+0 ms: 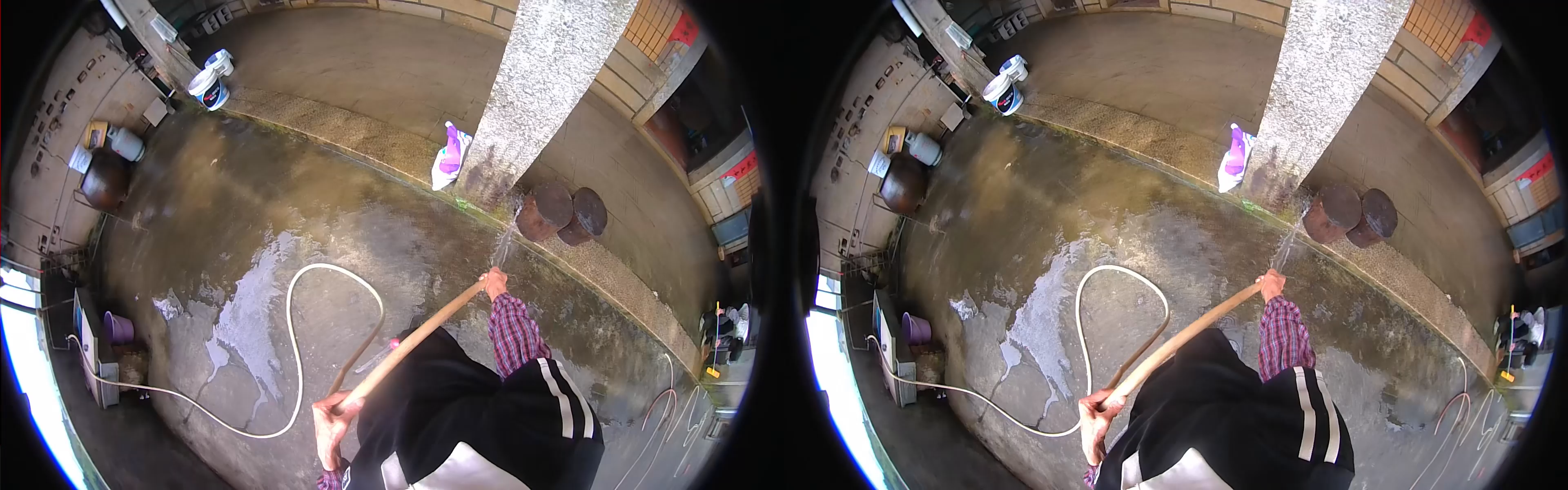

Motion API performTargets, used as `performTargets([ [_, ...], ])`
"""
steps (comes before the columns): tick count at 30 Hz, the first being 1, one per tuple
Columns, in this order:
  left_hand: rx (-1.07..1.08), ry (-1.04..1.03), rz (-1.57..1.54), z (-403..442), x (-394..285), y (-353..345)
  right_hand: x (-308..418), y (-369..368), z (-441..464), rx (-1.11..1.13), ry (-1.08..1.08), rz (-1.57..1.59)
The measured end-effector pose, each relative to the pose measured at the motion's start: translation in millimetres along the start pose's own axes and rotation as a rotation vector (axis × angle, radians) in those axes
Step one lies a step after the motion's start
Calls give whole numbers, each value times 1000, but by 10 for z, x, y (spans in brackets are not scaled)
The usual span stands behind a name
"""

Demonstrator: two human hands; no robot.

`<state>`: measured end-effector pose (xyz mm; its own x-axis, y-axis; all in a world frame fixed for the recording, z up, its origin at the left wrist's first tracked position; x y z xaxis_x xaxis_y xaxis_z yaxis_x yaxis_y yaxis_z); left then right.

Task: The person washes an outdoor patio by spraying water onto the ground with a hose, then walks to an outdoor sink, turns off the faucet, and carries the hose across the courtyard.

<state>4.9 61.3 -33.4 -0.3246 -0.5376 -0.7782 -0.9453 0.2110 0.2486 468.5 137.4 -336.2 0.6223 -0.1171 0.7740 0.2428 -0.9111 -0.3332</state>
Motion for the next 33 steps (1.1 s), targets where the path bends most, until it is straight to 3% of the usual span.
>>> performTargets([
  [2,-54,2,-38,-68,-8,83,-139,-66,-26,-109,-118,-167],
  [7,-174,85,-73,-72,25,561,-985,-809,-216,-48,-266,-203],
  [10,-258,36,-98,-97,13,729,-1268,-1283,-319,79,-257,-231],
  [12,-295,58,-130,-68,-60,781,-1436,-1809,-408,362,-291,-122],
  [14,-298,163,-24,-75,63,928,-1613,-2204,-406,408,-332,-130],
  [17,-425,100,-93,20,-50,1114,-1876,-2754,-471,469,-421,-149],
  [20,-550,118,-113,100,-485,1237,-1678,-3286,-759,453,-322,-57],
  [23,-670,146,-196,242,-767,1395,-1547,-3635,-843,379,-377,-56],
  [25,-727,54,-179,362,-905,1469,-1507,-3727,-678,362,-297,-207],
  [30,-642,-54,-19,804,-1346,1606,-1386,-3584,-363,157,-302,-139],
  [32,-349,276,50,1093,-1278,1655,-1386,-3556,-250,142,-299,-77],
  [33,-336,268,61,1193,-1306,1684,-1370,-3561,-223,140,-301,-22],
])
Point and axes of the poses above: each hand's wrist, its own z-axis towards the middle knuckle, its own y-axis out of the back of the hand, x = y × z, the point moved 7 cm from there along z, towards the middle knuckle, and after that the axes turned 7 degrees about y, right-handed, at the moved point
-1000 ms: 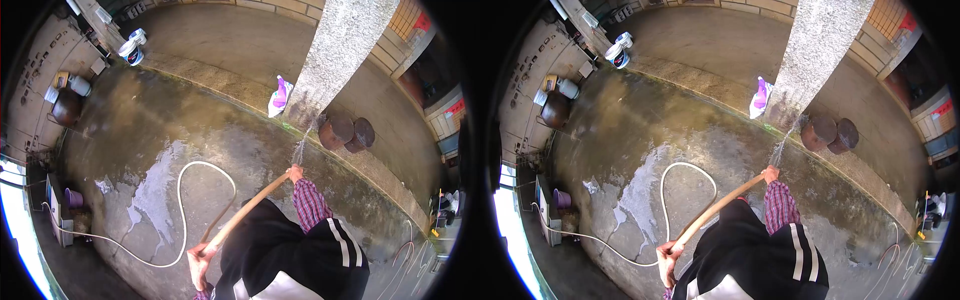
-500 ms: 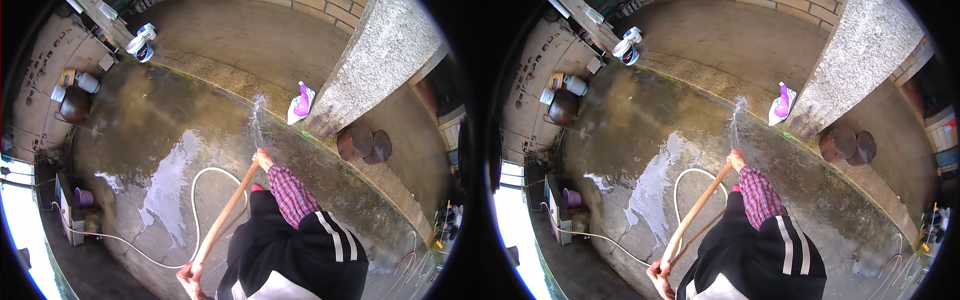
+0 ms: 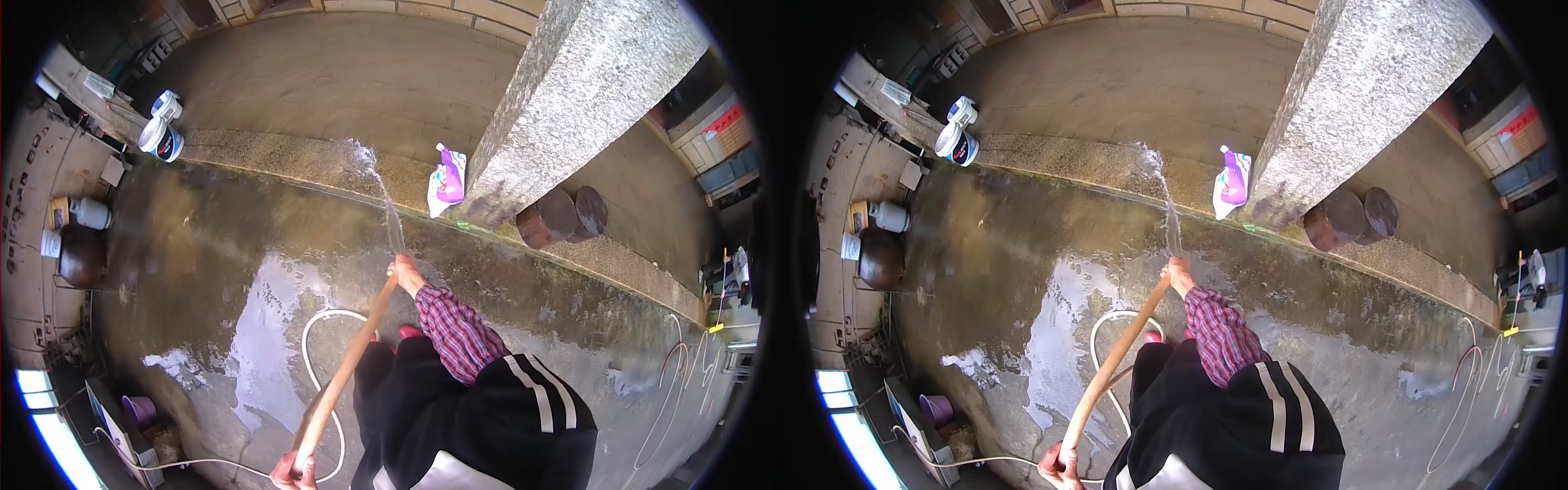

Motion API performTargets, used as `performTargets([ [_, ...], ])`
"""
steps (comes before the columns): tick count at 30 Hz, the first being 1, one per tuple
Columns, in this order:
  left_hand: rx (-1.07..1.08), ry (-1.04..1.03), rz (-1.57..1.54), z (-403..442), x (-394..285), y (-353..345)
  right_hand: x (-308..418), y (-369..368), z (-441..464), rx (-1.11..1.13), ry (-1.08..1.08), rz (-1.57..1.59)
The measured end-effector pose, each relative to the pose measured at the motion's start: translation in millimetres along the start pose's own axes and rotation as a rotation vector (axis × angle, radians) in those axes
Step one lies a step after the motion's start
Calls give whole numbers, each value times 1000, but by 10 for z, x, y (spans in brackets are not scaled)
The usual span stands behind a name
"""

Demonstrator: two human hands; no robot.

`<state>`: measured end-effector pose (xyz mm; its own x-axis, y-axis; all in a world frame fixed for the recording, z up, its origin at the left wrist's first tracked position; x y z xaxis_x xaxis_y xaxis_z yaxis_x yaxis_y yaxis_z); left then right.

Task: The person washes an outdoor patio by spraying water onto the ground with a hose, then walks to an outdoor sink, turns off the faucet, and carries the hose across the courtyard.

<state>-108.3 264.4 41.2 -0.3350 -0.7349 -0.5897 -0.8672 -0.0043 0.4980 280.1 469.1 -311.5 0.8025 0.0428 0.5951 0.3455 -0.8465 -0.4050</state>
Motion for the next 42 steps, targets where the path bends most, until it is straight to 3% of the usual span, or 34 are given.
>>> performTargets([
  [2,-139,-422,54,183,-281,89,0,-42,42,-46,-10,77],
  [3,-168,-522,73,300,-420,128,4,-73,69,-46,-7,70],
  [6,-17,-456,130,649,-698,217,-174,-131,293,-29,65,88],
  [8,20,-517,57,828,-832,278,-483,-362,627,163,67,317],
  [10,-120,-546,-161,974,-1091,448,-262,-579,283,-57,113,124],
  [13,134,-662,-74,1448,-1567,293,-316,-821,106,-163,184,123],
  [21,208,-859,29,2130,-2042,681,-367,-1521,-24,-102,293,211],
  [27,137,-966,60,2487,-2222,1002,-519,-1887,-28,-144,313,144],
  [29,87,-975,63,2539,-2197,1123,-515,-1948,-35,-166,307,127],
  [31,-6,-956,59,2575,-2069,1294,-497,-2000,6,-43,319,200],
  [34,-200,-909,56,2588,-1834,1599,-408,-2019,47,-90,288,128],
  [35,-45,-785,37,2746,-1751,1564,-542,-1918,536,2,406,87],
  [36,69,-634,64,2887,-1634,1514,-424,-1993,339,-52,329,81],
  [37,70,-640,69,2957,-1567,1501,-434,-2019,421,13,319,92],
  [40,37,-632,-50,3011,-1508,1436,-326,-2129,323,-120,293,35],
  [42,75,-487,-160,3074,-1484,1396,-342,-2209,402,-57,311,51],
])
Point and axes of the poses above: each hand's wrist, its own z-axis towards the middle knuckle, its own y-axis out of the back of the hand, x = y × z, the point moved 7 cm from there along z, towards the middle knuckle, and after that the axes turned 7 degrees about y, right-handed, at the moved point
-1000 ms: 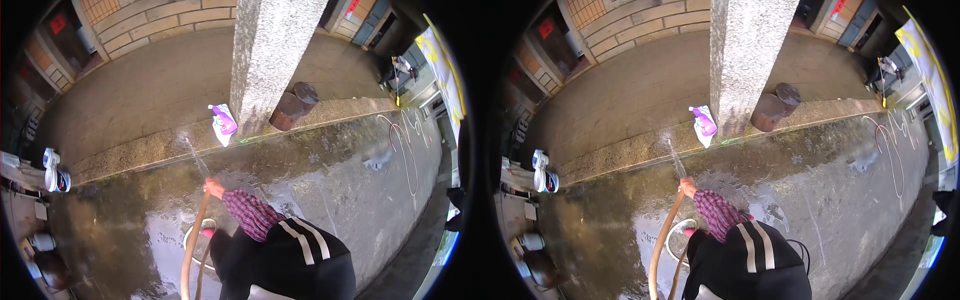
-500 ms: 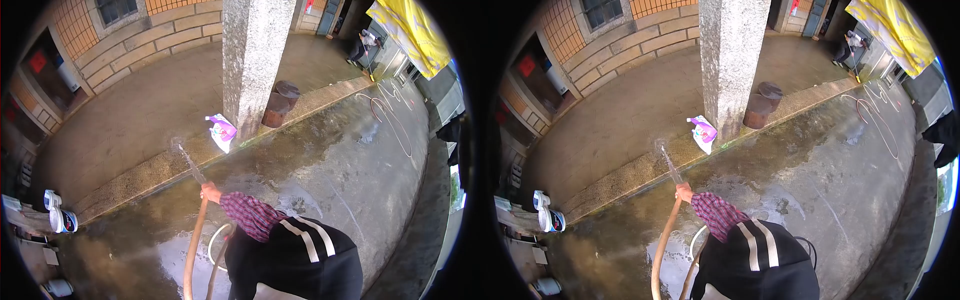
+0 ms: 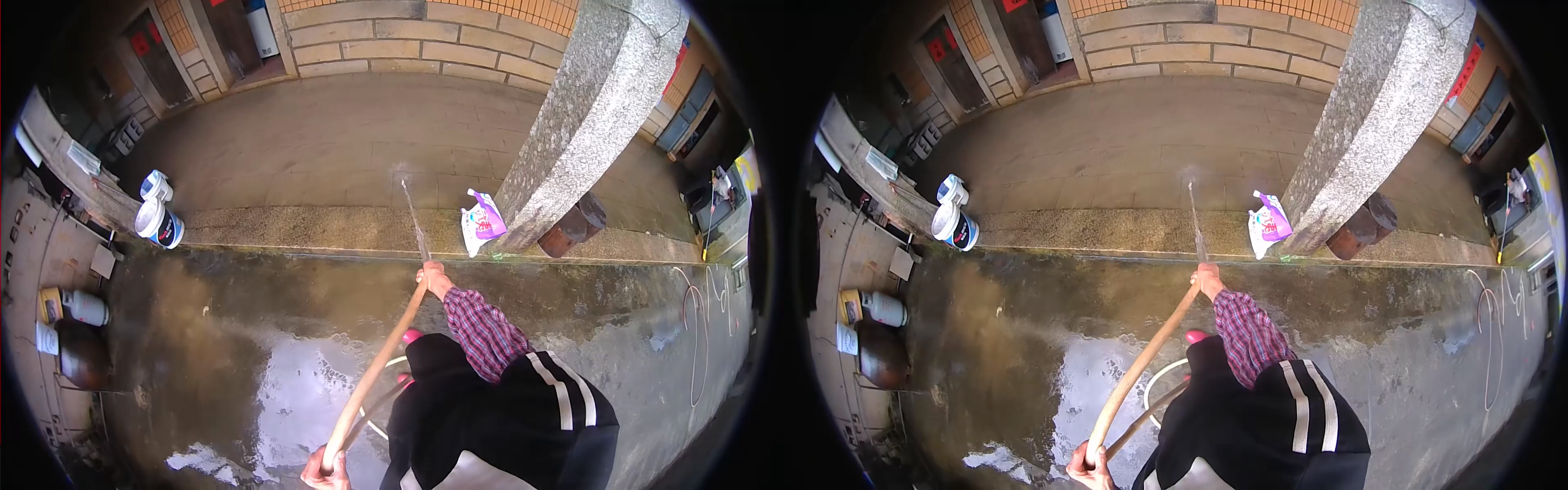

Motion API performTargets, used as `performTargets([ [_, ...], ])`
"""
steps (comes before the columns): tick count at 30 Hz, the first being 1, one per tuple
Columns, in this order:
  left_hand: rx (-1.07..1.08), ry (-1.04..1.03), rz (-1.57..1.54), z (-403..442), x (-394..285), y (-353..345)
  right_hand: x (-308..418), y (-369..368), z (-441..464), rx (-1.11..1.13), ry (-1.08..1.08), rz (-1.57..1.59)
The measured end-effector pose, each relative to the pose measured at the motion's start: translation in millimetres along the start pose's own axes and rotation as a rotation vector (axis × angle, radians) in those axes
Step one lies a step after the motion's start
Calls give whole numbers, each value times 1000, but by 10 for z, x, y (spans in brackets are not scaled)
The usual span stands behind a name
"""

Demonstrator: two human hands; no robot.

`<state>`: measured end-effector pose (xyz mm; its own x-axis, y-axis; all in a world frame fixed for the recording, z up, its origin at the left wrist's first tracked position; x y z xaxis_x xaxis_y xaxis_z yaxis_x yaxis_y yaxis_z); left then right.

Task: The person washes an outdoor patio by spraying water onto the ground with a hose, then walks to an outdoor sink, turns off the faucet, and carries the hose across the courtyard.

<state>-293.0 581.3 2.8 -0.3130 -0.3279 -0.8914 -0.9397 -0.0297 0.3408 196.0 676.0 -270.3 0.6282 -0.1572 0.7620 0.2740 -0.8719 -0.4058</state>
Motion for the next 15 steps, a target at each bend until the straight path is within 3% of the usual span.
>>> performTargets([
  [2,-157,-274,-35,-13,13,23,-41,-86,71,61,15,25],
  [4,-146,-231,-26,82,29,-43,-117,-103,206,-5,-32,0],
  [6,-143,-194,-21,196,-79,-65,-201,-242,346,74,-56,33],
  [8,-9,-60,230,317,-275,-199,-336,-379,536,85,-117,32],
  [9,-180,-146,33,330,-245,-186,-343,-475,587,100,-128,30],
  [10,-201,-153,30,413,-312,-214,-318,-619,626,134,-146,21],
  [12,-87,-109,151,647,-504,-338,-432,-1090,714,225,-209,4],
  [15,-138,-41,169,748,-672,-434,-877,-1279,1270,199,-184,-170],
])
Point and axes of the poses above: each hand's wrist, its own z-axis towards the middle knuckle, its own y-axis out of the back of the hand, x = y × z, the point moved 7 cm from there along z, towards the middle knuckle, and after that the axes turned 7 degrees about y, right-handed, at the moved point
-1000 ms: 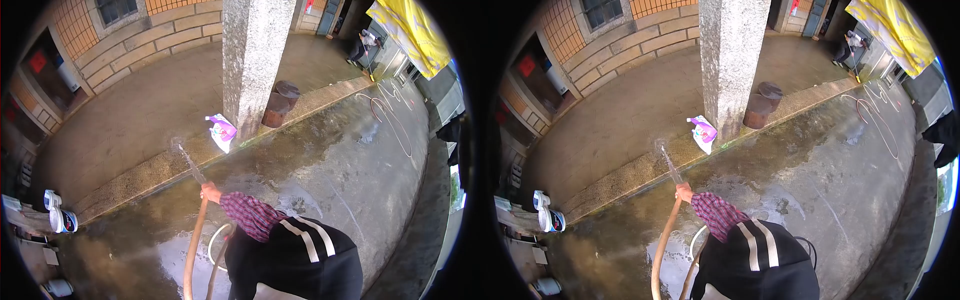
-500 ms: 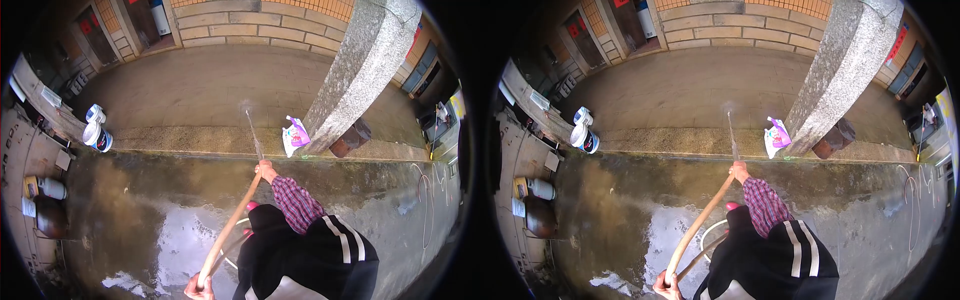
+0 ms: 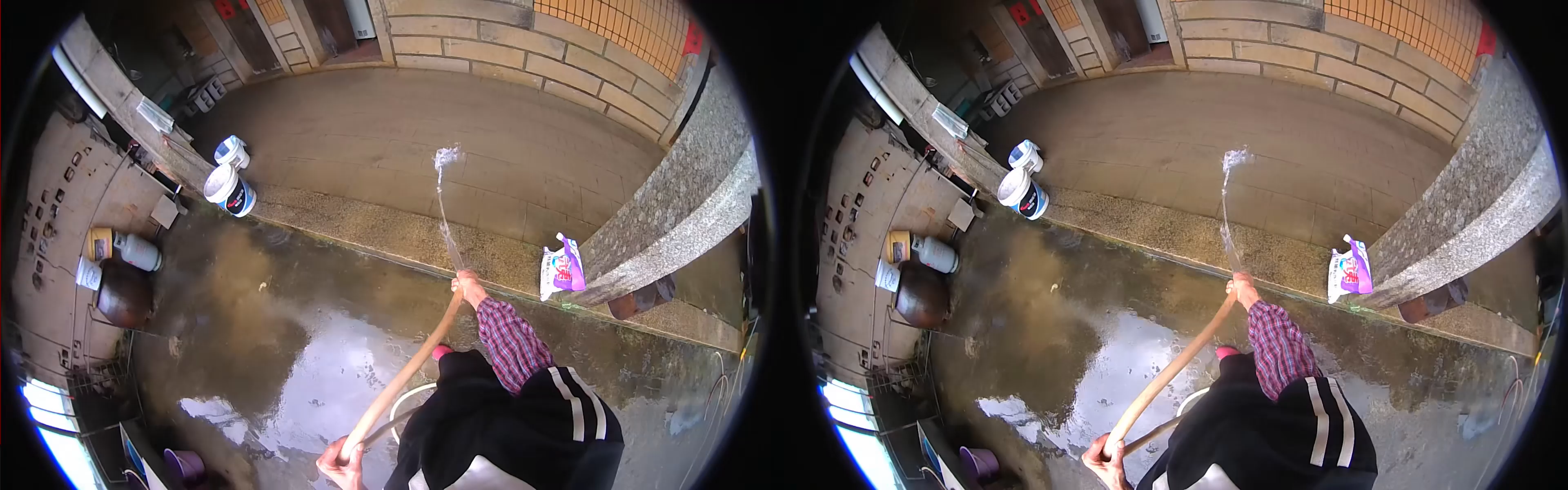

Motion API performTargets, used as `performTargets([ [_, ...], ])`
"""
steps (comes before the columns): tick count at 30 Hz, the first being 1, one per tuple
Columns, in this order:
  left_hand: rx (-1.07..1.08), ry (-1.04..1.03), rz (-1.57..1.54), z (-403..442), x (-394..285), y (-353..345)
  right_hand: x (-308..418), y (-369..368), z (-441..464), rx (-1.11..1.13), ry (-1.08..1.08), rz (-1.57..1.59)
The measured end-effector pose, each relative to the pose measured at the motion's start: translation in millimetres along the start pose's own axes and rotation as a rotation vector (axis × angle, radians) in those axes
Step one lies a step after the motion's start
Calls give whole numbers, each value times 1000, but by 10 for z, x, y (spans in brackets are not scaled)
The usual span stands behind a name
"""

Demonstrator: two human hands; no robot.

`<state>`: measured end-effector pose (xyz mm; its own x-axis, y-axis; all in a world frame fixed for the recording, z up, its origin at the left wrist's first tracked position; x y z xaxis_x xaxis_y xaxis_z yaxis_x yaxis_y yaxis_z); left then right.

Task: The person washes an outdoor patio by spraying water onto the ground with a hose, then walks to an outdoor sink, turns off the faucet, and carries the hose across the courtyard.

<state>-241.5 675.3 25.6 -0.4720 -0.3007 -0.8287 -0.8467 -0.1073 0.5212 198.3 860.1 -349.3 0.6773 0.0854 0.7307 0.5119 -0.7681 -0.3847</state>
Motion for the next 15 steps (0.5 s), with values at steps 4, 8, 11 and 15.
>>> performTargets([
  [4,-93,109,-139,4,-285,-173,5,-695,40,258,-207,144],
  [8,-235,106,-237,12,-171,-243,-44,-1254,39,352,-265,94],
  [11,-259,174,-258,-1,-178,-278,-152,-1532,101,432,-354,120],
  [15,-303,165,-224,-8,-206,-282,-179,-1711,126,619,-357,71],
])
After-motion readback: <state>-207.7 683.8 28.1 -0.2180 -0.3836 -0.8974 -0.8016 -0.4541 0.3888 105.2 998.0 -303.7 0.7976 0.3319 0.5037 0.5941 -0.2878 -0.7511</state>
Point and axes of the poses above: each hand's wrist, its own z-axis towards the middle knuckle, its own y-axis out of the back of the hand, x = y × z, the point moved 7 cm from there along z, towards the middle knuckle, and after that the axes turned 7 degrees about y, right-handed, at the moved point
